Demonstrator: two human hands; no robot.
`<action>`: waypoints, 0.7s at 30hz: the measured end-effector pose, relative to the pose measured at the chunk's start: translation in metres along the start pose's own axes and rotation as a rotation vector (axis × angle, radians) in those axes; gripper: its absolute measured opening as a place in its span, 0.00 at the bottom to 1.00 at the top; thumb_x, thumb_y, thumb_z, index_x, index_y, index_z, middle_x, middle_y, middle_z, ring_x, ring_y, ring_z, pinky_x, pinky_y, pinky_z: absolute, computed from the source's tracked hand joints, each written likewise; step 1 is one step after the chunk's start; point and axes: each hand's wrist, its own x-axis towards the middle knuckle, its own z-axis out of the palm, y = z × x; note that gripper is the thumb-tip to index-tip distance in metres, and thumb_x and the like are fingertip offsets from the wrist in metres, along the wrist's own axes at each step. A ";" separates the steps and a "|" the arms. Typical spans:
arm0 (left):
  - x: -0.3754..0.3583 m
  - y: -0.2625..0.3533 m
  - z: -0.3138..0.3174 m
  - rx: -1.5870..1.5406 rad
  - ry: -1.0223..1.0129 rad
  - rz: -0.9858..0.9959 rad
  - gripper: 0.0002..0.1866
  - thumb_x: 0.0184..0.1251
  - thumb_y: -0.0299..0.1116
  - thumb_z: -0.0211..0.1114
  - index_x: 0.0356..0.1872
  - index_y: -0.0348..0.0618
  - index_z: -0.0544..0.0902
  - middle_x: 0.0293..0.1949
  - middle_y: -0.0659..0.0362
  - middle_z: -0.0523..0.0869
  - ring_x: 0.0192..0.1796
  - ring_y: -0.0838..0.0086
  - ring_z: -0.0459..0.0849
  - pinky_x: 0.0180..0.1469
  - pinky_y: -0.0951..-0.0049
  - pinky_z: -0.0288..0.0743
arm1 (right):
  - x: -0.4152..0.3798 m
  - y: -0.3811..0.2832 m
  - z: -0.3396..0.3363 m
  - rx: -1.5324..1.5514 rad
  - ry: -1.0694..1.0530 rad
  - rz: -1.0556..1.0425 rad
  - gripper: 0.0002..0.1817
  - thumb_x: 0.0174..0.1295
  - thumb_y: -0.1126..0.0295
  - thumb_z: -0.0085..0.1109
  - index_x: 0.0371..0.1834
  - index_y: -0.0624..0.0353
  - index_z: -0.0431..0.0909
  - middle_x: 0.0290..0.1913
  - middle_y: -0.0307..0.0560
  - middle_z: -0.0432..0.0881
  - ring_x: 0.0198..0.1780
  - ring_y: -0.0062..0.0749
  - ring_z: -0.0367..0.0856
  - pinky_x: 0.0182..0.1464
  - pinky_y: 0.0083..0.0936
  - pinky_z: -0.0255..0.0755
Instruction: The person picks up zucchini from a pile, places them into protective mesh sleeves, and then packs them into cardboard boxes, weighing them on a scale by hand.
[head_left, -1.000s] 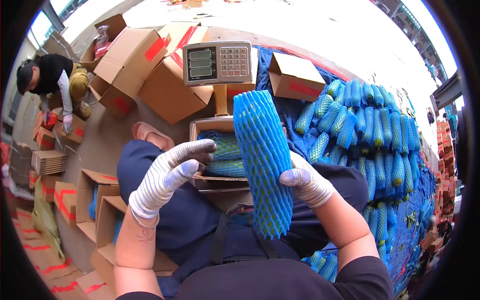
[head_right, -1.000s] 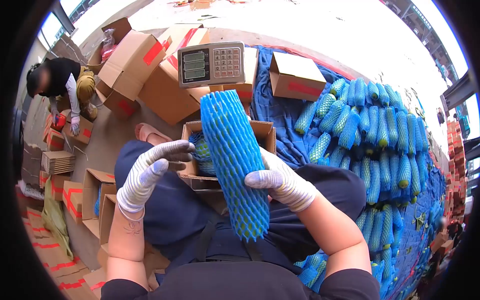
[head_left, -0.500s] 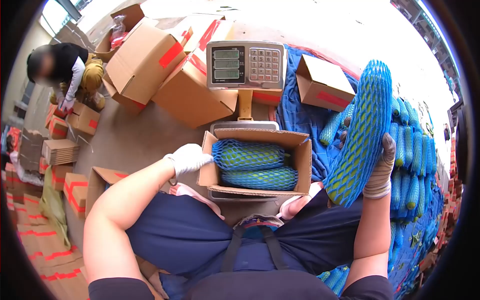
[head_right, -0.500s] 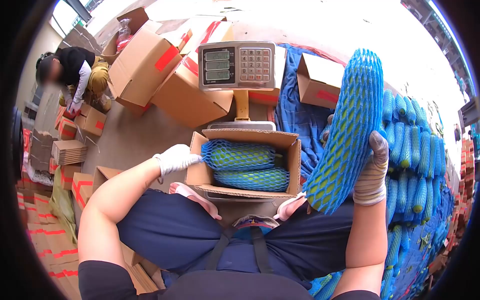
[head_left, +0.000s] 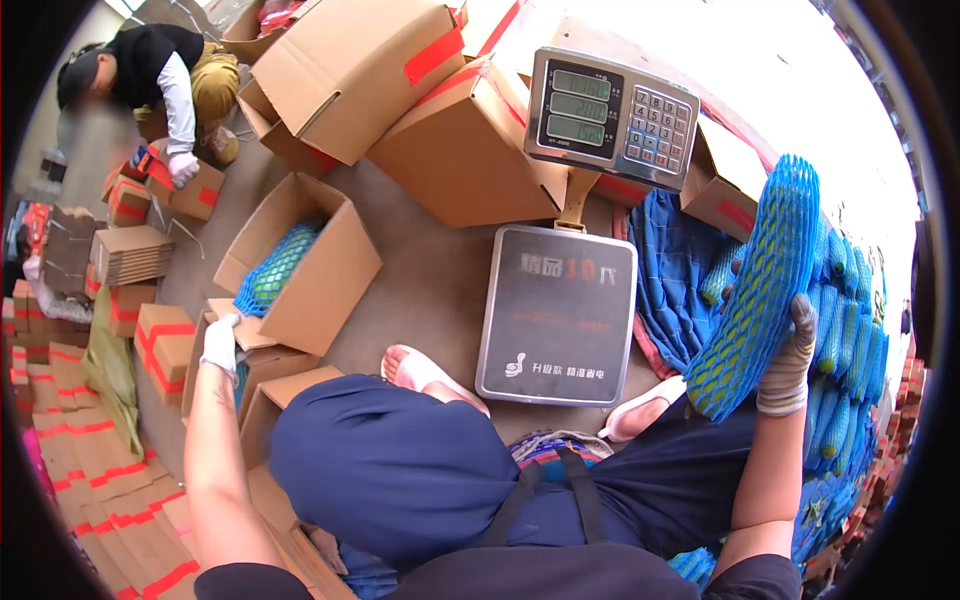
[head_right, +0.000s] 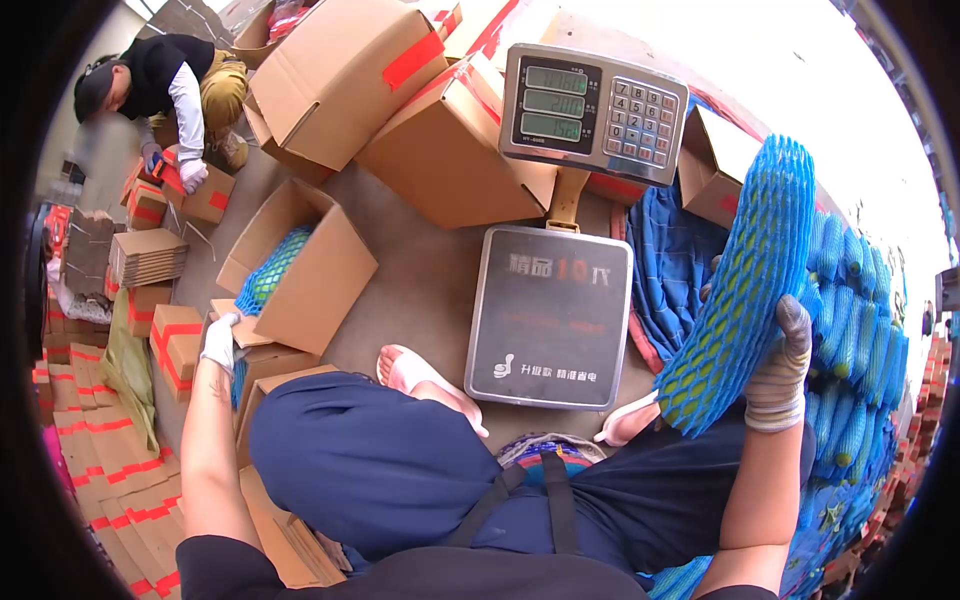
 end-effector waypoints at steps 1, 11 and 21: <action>0.005 -0.008 -0.001 -0.003 -0.003 -0.006 0.16 0.66 0.40 0.60 0.47 0.40 0.82 0.39 0.52 0.88 0.39 0.65 0.88 0.42 0.64 0.83 | 0.004 0.003 0.001 -0.014 0.013 0.011 0.49 0.49 0.44 0.69 0.68 0.67 0.65 0.58 0.58 0.78 0.52 0.46 0.82 0.58 0.41 0.76; -0.027 0.124 0.145 -0.532 -0.562 0.371 0.32 0.74 0.54 0.55 0.74 0.55 0.65 0.75 0.49 0.62 0.75 0.56 0.62 0.73 0.55 0.54 | 0.010 0.017 0.021 0.038 0.049 0.071 0.46 0.49 0.45 0.71 0.64 0.67 0.68 0.51 0.57 0.81 0.50 0.48 0.83 0.55 0.43 0.79; -0.091 0.272 0.141 -0.282 -0.166 1.161 0.19 0.67 0.28 0.62 0.60 0.40 0.79 0.53 0.58 0.83 0.52 0.73 0.82 0.58 0.74 0.74 | -0.025 -0.011 -0.008 0.029 0.084 -0.007 0.48 0.49 0.45 0.71 0.67 0.67 0.66 0.53 0.57 0.81 0.50 0.44 0.83 0.55 0.38 0.78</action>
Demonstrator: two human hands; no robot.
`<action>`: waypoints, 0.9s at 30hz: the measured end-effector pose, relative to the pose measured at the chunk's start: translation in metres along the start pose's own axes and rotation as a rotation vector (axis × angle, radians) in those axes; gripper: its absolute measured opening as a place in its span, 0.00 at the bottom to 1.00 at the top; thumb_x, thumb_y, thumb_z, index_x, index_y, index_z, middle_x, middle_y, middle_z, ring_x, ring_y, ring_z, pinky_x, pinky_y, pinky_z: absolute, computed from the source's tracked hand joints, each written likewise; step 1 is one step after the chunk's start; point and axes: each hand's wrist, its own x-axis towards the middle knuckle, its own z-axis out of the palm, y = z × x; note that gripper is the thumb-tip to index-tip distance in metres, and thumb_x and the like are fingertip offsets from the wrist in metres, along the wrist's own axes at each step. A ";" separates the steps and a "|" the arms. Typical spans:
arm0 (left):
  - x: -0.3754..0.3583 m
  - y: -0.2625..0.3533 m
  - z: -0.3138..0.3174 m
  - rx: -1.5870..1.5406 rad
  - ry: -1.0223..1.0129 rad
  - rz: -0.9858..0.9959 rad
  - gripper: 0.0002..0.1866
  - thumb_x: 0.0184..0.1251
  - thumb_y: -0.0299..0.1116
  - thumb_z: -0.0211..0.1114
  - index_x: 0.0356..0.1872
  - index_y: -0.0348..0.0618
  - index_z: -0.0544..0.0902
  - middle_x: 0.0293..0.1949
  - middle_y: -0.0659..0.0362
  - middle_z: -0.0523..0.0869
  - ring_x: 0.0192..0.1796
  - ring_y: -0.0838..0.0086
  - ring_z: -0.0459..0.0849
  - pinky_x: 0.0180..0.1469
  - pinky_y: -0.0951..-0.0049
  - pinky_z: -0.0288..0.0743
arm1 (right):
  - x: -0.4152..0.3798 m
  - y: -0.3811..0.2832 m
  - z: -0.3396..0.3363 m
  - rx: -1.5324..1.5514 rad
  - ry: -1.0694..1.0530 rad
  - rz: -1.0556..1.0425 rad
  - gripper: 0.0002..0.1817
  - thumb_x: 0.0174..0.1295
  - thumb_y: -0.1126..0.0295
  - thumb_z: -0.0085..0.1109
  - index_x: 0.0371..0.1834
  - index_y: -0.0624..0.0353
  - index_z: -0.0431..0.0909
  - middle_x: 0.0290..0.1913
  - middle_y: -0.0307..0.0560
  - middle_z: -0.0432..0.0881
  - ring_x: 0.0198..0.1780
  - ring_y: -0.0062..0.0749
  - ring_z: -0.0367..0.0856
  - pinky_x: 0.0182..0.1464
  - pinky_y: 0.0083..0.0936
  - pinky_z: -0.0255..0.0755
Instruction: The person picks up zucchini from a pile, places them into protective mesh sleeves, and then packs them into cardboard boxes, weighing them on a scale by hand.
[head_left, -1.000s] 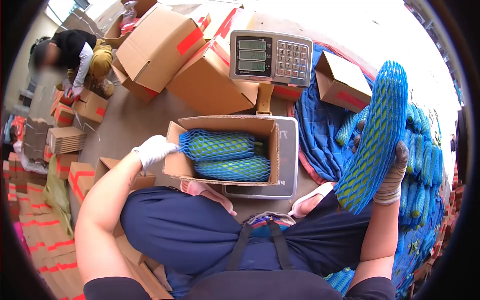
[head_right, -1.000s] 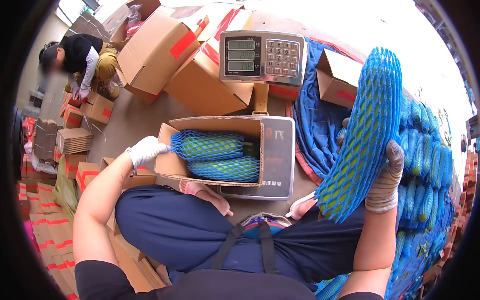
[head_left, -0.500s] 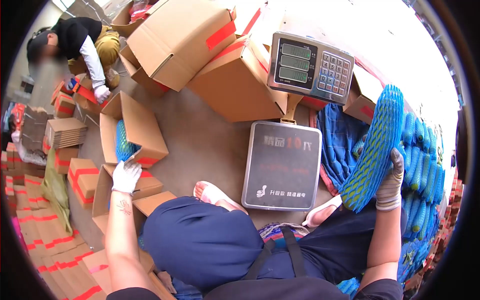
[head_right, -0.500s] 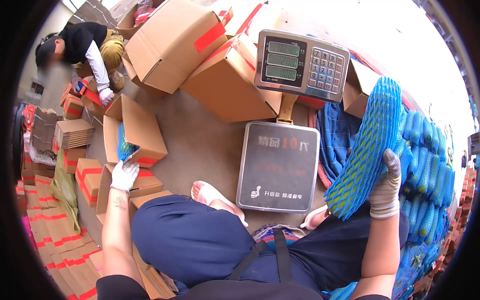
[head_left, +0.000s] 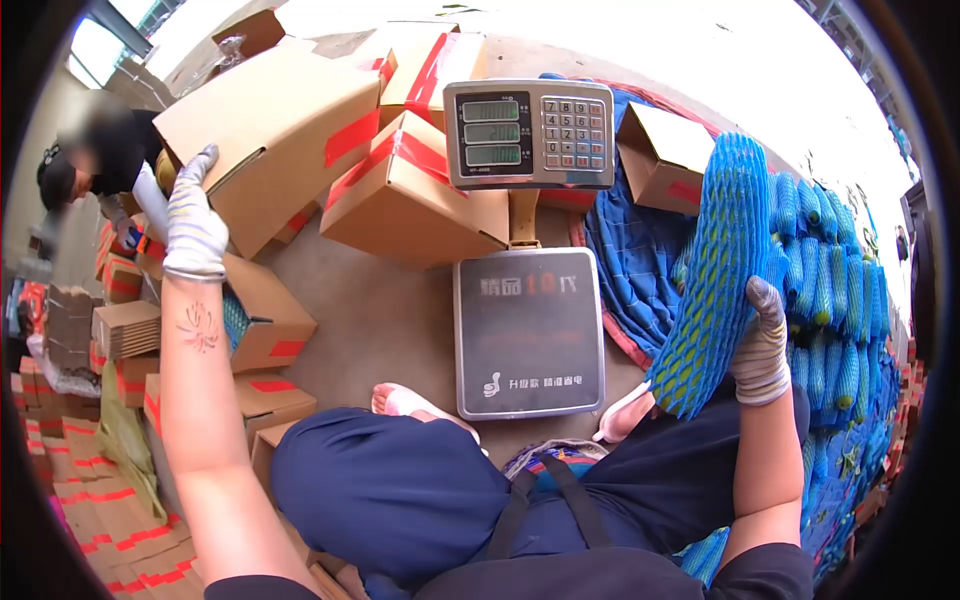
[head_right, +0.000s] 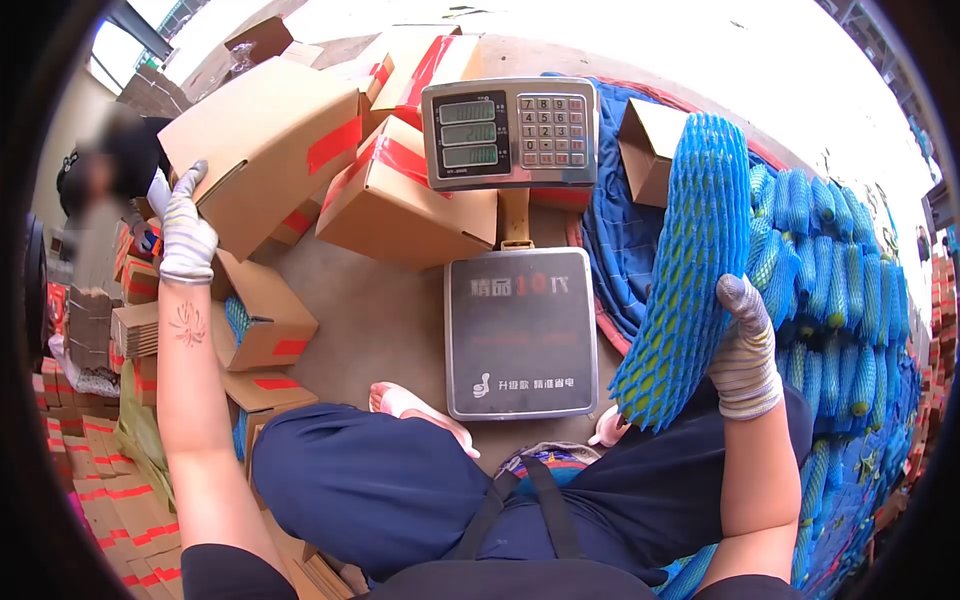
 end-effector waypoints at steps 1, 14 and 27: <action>-0.045 0.077 0.013 -0.349 0.049 -0.301 0.20 0.67 0.28 0.61 0.61 0.38 0.77 0.54 0.58 0.83 0.53 0.75 0.81 0.58 0.74 0.74 | -0.008 -0.005 -0.004 0.012 0.019 -0.008 0.48 0.49 0.45 0.71 0.67 0.67 0.66 0.53 0.57 0.81 0.50 0.44 0.83 0.55 0.38 0.78; -0.299 0.193 0.090 0.666 -1.274 0.563 0.03 0.53 0.31 0.65 0.28 0.50 0.80 0.25 0.57 0.81 0.31 0.59 0.81 0.35 0.60 0.75 | -0.052 -0.045 -0.072 0.085 -0.094 -0.354 0.54 0.41 0.43 0.75 0.67 0.70 0.65 0.57 0.58 0.79 0.51 0.45 0.83 0.54 0.37 0.80; -0.367 0.097 0.163 0.755 -0.889 0.944 0.08 0.54 0.26 0.61 0.37 0.46 0.82 0.37 0.51 0.83 0.44 0.58 0.82 0.49 0.63 0.76 | -0.036 0.032 0.026 -1.590 -0.724 -0.491 0.41 0.42 0.58 0.75 0.63 0.62 0.72 0.49 0.55 0.82 0.52 0.47 0.82 0.54 0.37 0.76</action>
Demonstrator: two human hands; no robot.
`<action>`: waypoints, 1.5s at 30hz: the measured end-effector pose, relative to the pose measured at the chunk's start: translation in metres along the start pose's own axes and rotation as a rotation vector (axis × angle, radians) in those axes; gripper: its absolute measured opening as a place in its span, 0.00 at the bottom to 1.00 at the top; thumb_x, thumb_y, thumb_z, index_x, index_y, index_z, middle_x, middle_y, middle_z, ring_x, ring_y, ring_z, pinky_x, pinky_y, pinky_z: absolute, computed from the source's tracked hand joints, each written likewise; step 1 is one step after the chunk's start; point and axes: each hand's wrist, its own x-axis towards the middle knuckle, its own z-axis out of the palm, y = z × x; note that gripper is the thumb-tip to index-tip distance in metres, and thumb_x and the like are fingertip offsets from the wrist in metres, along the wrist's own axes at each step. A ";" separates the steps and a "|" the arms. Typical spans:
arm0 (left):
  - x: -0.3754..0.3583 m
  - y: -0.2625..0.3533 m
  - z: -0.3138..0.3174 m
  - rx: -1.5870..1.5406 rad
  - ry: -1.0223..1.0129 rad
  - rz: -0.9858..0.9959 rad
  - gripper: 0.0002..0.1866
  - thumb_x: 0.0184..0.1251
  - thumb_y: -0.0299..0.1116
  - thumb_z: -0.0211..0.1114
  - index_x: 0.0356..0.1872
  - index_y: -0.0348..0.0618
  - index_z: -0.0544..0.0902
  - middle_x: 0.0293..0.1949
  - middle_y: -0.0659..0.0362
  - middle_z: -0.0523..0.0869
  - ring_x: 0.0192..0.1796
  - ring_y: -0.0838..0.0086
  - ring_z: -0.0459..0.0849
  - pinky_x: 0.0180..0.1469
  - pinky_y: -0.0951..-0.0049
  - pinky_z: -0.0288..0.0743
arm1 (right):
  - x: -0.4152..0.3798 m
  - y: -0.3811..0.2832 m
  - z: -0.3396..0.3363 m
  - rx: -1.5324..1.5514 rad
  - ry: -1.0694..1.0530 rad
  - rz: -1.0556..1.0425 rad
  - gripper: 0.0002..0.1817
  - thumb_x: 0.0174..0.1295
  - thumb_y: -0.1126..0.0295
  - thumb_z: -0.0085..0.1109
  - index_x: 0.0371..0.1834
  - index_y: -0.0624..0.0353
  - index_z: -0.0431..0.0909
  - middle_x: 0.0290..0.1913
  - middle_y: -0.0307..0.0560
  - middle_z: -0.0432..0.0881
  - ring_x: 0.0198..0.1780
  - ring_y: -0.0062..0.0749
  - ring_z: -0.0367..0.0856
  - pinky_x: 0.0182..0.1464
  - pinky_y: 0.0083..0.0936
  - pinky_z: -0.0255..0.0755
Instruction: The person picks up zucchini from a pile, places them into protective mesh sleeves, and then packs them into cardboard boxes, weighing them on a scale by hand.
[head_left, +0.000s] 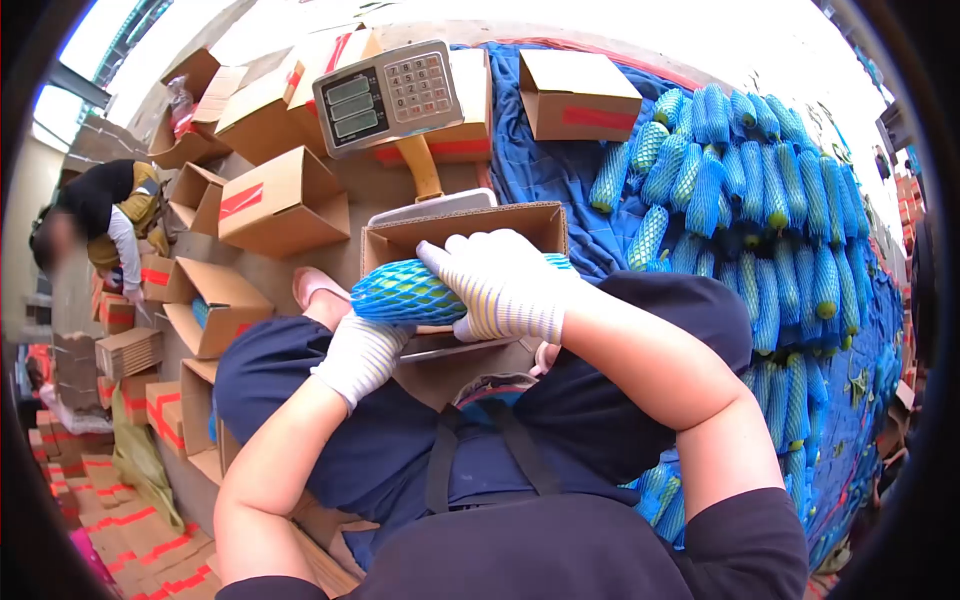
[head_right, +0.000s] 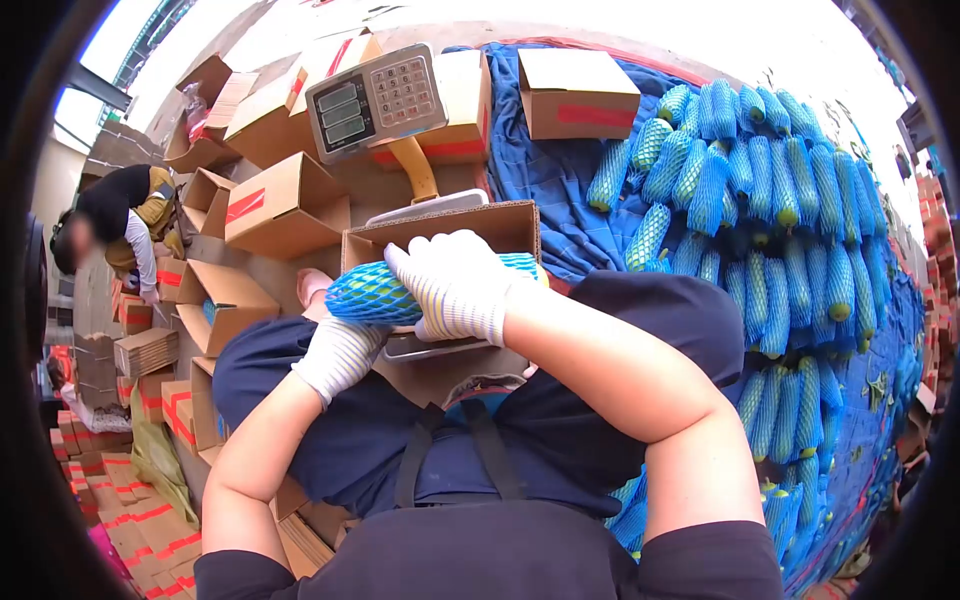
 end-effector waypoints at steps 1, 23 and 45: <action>0.000 0.004 -0.019 -0.039 -0.233 -0.040 0.09 0.54 0.26 0.62 0.37 0.46 0.82 0.37 0.53 0.83 0.44 0.59 0.82 0.52 0.63 0.75 | 0.021 0.000 0.012 -0.034 -0.138 0.051 0.39 0.43 0.58 0.75 0.60 0.62 0.74 0.48 0.54 0.83 0.50 0.45 0.84 0.52 0.36 0.77; 0.081 0.002 -0.054 -0.529 -0.532 -0.096 0.17 0.71 0.41 0.59 0.52 0.41 0.83 0.46 0.50 0.87 0.51 0.55 0.83 0.60 0.59 0.72 | -0.106 0.209 -0.047 1.114 0.718 0.423 0.24 0.68 0.63 0.60 0.63 0.63 0.75 0.49 0.50 0.86 0.48 0.23 0.83 0.51 0.21 0.76; 0.163 0.047 -0.003 -0.808 -0.811 -0.424 0.14 0.68 0.33 0.56 0.46 0.38 0.85 0.43 0.45 0.86 0.46 0.52 0.85 0.52 0.61 0.78 | -0.094 0.401 0.154 1.802 0.597 0.966 0.43 0.51 0.51 0.72 0.68 0.58 0.66 0.55 0.53 0.80 0.54 0.38 0.81 0.57 0.40 0.76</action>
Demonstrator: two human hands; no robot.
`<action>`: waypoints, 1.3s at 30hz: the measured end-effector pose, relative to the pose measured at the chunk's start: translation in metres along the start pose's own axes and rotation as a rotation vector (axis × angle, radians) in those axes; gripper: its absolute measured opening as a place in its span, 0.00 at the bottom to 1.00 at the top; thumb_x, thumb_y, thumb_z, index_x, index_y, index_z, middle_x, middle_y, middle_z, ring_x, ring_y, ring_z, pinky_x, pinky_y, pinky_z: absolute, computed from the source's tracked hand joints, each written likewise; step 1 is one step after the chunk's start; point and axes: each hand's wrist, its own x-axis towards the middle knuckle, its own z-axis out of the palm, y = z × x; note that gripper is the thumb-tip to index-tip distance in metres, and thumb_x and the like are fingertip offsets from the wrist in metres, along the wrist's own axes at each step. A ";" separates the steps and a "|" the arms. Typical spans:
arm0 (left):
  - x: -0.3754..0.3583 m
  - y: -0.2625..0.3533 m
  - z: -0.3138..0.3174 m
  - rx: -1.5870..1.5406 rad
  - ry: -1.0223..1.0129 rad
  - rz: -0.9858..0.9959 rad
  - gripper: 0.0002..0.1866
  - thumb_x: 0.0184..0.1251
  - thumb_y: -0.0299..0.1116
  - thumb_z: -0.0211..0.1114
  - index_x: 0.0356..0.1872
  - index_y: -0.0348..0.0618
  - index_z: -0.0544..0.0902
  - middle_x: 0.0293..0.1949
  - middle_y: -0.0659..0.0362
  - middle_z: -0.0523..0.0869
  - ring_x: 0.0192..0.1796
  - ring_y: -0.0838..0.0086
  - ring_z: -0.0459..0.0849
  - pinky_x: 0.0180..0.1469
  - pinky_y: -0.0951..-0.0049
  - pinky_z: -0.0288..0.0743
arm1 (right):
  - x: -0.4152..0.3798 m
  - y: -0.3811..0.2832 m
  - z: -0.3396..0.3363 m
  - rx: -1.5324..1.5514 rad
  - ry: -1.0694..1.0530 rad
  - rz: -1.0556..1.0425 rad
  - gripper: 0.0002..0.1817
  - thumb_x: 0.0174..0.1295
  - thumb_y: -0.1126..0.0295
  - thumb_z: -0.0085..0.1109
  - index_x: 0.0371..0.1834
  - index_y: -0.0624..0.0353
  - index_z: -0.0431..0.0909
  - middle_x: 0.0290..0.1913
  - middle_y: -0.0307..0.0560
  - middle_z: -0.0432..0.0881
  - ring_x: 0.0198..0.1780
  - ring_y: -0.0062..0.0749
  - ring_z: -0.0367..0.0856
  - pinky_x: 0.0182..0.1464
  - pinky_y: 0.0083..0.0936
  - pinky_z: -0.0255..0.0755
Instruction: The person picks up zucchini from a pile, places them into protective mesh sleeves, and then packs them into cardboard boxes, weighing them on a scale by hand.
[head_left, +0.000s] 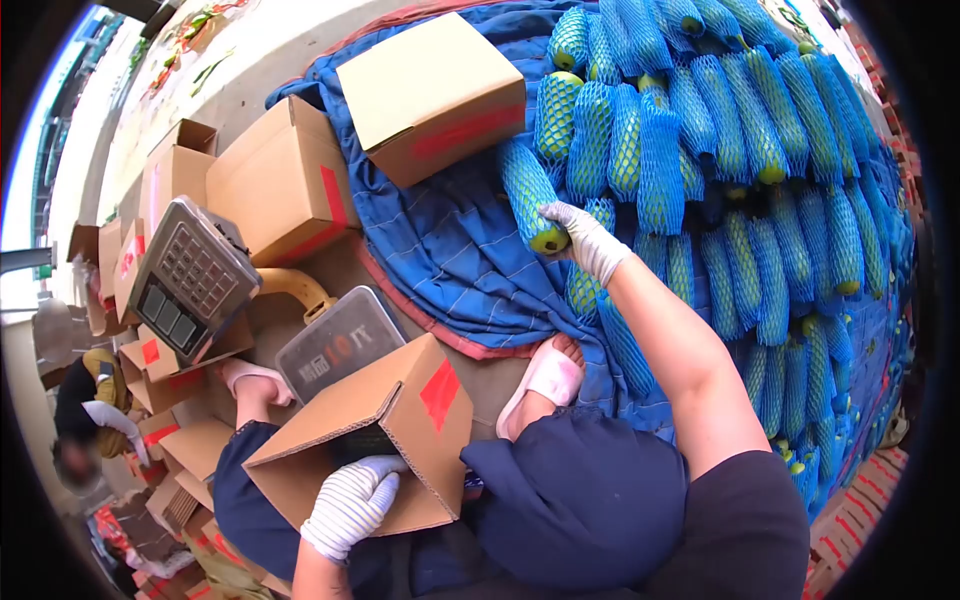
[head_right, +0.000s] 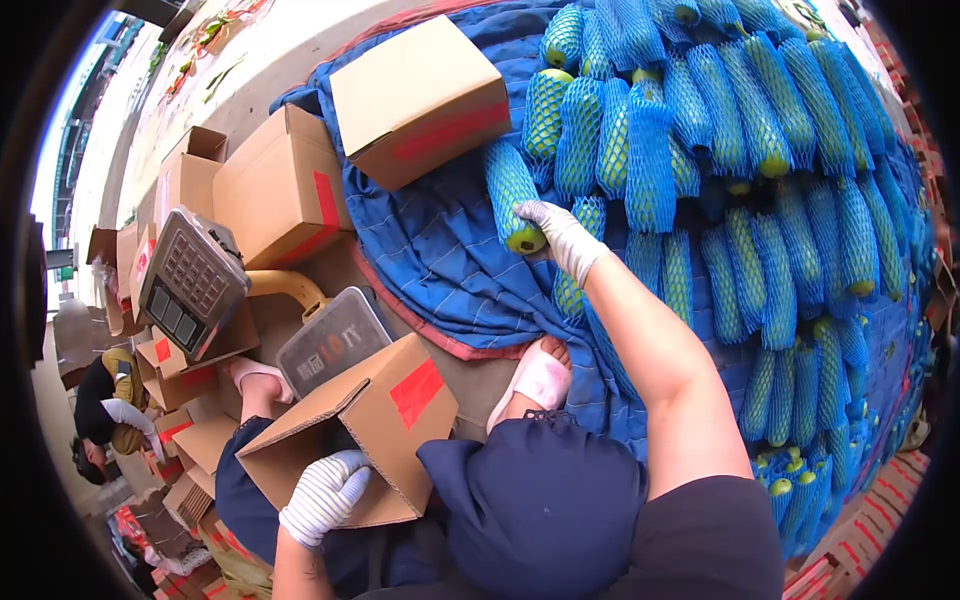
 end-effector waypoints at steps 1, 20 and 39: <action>-0.004 -0.001 0.000 -0.099 0.079 0.002 0.12 0.68 0.31 0.58 0.46 0.38 0.85 0.41 0.47 0.87 0.45 0.57 0.86 0.51 0.66 0.78 | -0.031 -0.002 -0.006 0.227 -0.066 0.100 0.39 0.51 0.51 0.72 0.65 0.56 0.70 0.54 0.50 0.81 0.53 0.35 0.81 0.55 0.39 0.76; -0.058 -0.025 -0.010 -0.537 0.660 0.454 0.47 0.41 0.41 0.82 0.67 0.44 0.70 0.60 0.58 0.77 0.62 0.65 0.77 0.68 0.62 0.70 | -0.236 -0.067 0.120 -0.291 -0.455 -0.643 0.35 0.65 0.57 0.64 0.72 0.61 0.66 0.55 0.49 0.80 0.50 0.30 0.82 0.57 0.27 0.73; 0.050 -0.099 0.034 0.777 0.178 -0.011 0.40 0.52 0.37 0.71 0.69 0.43 0.67 0.66 0.44 0.68 0.68 0.48 0.68 0.67 0.50 0.67 | -0.040 0.029 -0.037 -1.223 0.577 -0.171 0.45 0.58 0.49 0.64 0.70 0.70 0.60 0.64 0.66 0.71 0.64 0.53 0.74 0.65 0.40 0.70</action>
